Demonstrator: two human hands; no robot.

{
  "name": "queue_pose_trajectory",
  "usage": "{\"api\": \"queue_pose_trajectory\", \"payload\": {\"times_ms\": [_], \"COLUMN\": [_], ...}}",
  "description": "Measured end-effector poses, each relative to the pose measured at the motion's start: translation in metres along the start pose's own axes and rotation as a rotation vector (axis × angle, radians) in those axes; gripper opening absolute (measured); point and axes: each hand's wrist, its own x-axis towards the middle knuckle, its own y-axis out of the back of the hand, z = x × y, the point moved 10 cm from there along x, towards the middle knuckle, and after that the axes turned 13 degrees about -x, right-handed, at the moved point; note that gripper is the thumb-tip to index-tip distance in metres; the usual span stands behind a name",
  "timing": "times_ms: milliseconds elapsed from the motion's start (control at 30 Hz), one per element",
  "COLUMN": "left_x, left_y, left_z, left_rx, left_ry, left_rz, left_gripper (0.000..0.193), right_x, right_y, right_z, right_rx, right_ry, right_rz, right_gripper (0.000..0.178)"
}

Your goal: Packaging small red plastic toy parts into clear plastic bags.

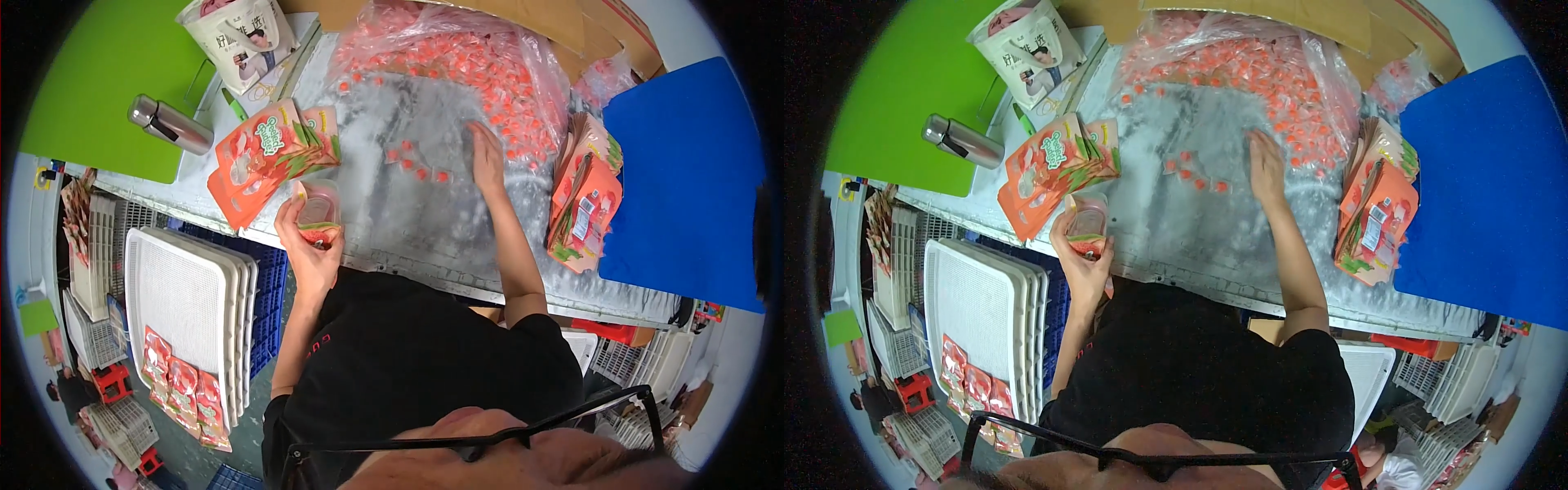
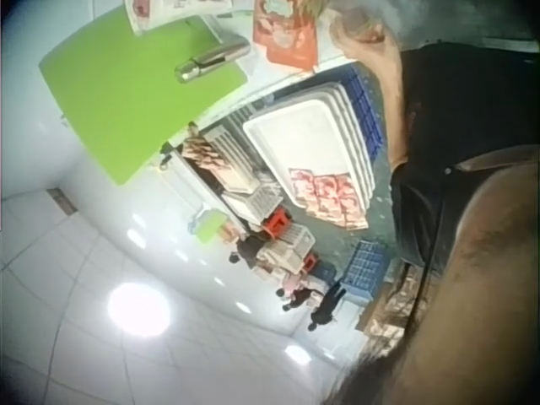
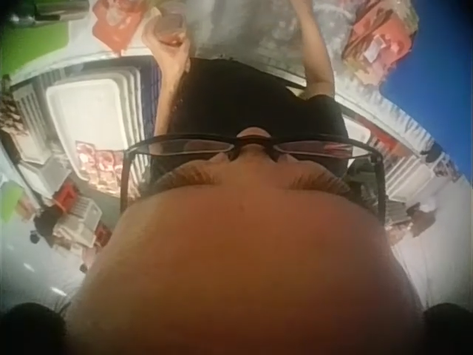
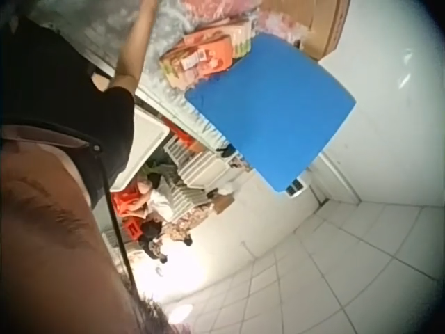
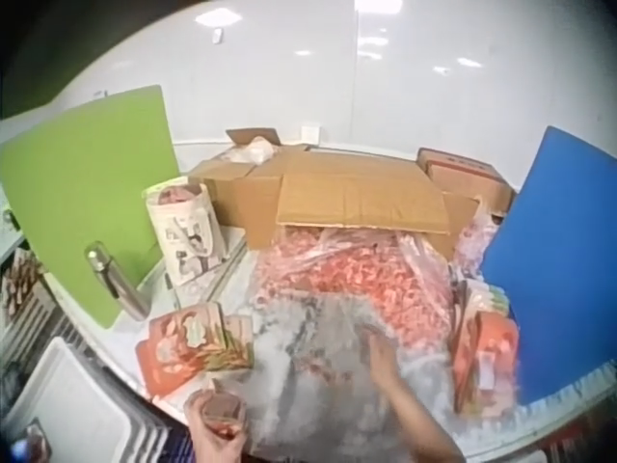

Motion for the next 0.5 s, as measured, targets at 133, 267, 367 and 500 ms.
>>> {"api": "queue_pose_trajectory", "payload": {"times_ms": [133,267,367,500], "left_x": [-0.003,-0.005,-0.006,-0.005], "left_y": [0.003,0.003,0.004,0.007], "left_z": [-0.002,-0.004,-0.003,0.001], "left_rx": [0.014,-0.004,0.000,-0.006], "left_ry": [-0.001,-0.008,-0.011,-0.012], "left_rz": [0.005,0.008,0.004,0.008], "left_gripper": [0.075,0.075,0.075,0.074], "right_x": [-0.028,-0.050,-0.055,-0.053], "right_y": [-0.005,-0.035,-0.039,-0.018], "right_z": [-0.010,-0.051,-0.081,-0.062], "right_rx": [-0.499,-0.252,-0.452,-0.652], "right_ry": [0.168,0.267,0.278,0.256], "right_rz": [0.093,0.030,0.068,0.226], "right_gripper": [0.041,0.054,0.058,0.056]}}
